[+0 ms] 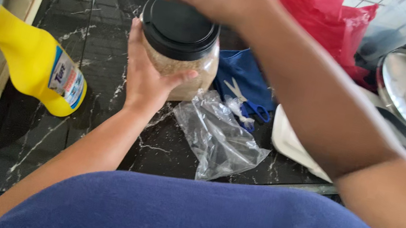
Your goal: The person cuts open a plastic bag of grains with scissors and pours the contents into a clear container. They then secure the container with a lid and clean the countertop with a cloth and spray cleaner.
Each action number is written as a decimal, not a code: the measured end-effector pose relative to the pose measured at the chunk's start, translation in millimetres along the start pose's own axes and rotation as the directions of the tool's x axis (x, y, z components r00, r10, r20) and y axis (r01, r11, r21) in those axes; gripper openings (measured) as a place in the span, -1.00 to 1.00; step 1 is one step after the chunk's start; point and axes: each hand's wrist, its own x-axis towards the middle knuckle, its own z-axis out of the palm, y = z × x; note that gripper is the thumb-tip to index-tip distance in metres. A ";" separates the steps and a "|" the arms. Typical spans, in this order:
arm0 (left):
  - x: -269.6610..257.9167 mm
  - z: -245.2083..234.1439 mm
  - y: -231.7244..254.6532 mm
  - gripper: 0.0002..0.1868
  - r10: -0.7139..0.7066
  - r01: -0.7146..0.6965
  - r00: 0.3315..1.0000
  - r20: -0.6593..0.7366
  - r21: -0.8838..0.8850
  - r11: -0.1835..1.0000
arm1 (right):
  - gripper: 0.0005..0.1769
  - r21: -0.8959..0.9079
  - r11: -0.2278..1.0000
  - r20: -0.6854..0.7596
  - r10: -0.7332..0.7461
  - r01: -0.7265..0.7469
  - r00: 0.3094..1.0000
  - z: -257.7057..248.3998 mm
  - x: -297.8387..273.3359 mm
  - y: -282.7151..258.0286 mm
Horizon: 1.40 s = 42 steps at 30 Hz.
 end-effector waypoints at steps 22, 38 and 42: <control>0.3 -6.9 2.3 0.51 -0.013 0.018 0.995 0.099 -0.055 0.998 | 0.19 0.209 0.973 -0.072 -0.086 0.099 0.994 48.0 -37.1 -17.7; -1.2 -9.4 6.0 0.48 -0.054 0.047 0.992 0.117 0.059 0.997 | 0.26 0.155 0.987 -0.040 -0.040 0.045 0.998 42.7 -39.9 -37.1; -1.7 -6.9 9.5 0.45 -0.077 0.075 0.990 0.118 0.022 0.997 | 0.07 0.107 0.993 -0.103 0.062 -0.051 0.993 55.1 -44.0 -32.3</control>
